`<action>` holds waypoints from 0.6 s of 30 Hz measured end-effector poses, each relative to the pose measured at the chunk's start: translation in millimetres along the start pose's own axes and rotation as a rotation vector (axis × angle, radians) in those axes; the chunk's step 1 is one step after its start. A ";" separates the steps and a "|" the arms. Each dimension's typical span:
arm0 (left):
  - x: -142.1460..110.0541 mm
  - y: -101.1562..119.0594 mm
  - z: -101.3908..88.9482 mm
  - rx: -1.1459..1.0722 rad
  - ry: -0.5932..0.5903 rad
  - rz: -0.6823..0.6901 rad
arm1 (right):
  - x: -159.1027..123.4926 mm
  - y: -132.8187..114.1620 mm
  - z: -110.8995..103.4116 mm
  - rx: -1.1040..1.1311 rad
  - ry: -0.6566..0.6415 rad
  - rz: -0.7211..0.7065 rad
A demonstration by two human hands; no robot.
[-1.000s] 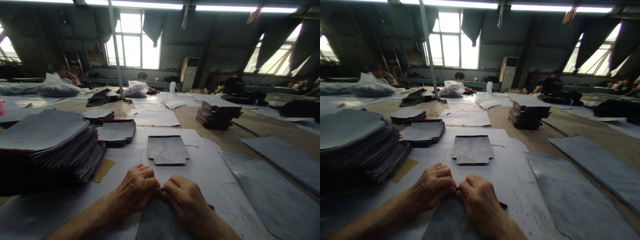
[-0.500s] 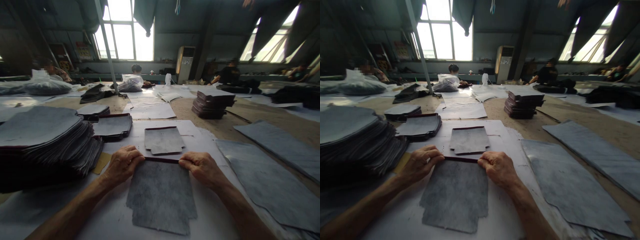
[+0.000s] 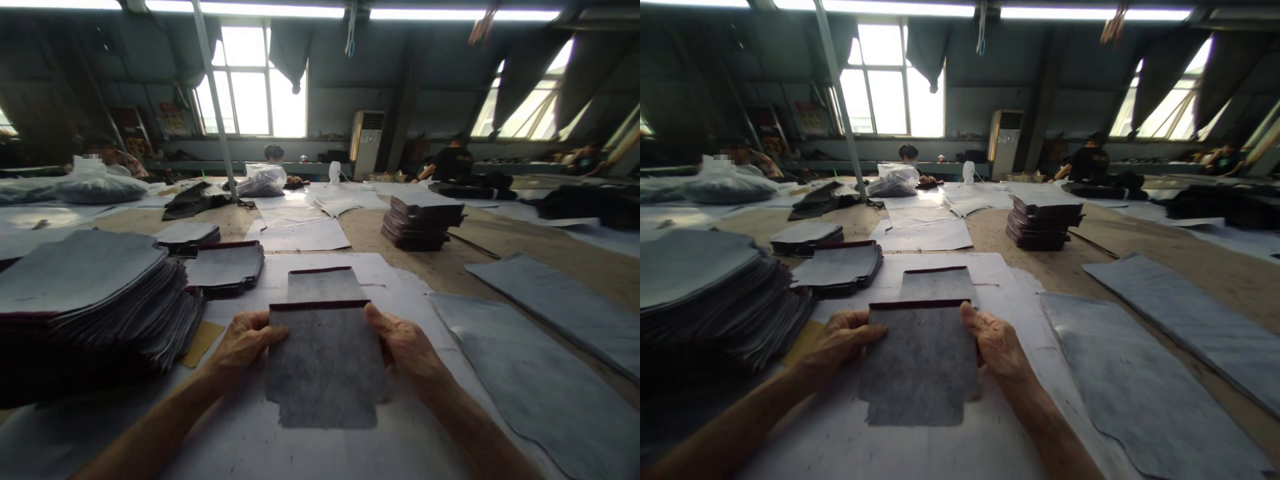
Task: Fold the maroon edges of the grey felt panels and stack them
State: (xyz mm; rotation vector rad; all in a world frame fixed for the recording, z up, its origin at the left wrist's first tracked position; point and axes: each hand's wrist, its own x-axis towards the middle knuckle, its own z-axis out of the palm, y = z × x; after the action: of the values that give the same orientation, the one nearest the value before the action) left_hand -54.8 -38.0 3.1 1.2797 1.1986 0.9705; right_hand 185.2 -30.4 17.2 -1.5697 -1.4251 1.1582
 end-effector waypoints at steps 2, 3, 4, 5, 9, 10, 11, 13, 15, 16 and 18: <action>2.0 -1.9 1.3 -0.046 0.043 0.003 | -1.2 1.2 2.3 0.050 -0.088 0.035; 3.2 -2.7 1.8 -0.059 0.063 0.008 | -0.9 2.5 3.5 0.071 -0.123 0.046; 4.5 -3.4 2.3 -0.065 0.081 0.015 | 0.0 4.2 4.6 0.091 -0.148 0.051; 5.8 -4.0 2.8 -0.066 0.095 0.025 | 1.6 6.1 5.6 0.109 -0.161 0.050; 8.7 -4.0 5.8 -0.029 0.126 0.064 | 10.0 13.5 6.7 0.154 -0.116 0.024; 8.2 -3.1 6.7 -0.018 0.130 0.071 | 11.8 14.9 6.4 0.154 -0.096 0.021; 7.3 -1.8 7.6 -0.009 0.131 0.076 | 13.3 15.8 6.0 0.151 -0.075 0.019; 4.8 2.1 9.4 0.005 0.137 0.081 | 15.2 16.1 5.2 0.136 -0.037 0.015; 3.9 7.7 10.5 0.019 0.151 0.072 | 16.2 13.4 4.4 0.117 0.011 0.003; 5.3 10.9 10.4 0.029 0.168 0.060 | 16.7 10.9 4.0 0.104 0.042 -0.006; 13.2 17.5 9.1 0.060 0.226 0.021 | 18.2 4.3 3.4 0.071 0.113 -0.024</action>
State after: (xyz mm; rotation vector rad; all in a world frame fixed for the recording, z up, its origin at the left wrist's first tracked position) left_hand -42.0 -25.1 18.3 1.2554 1.3987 1.1242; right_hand 183.4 -13.3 9.2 -1.5404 -1.3118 1.0769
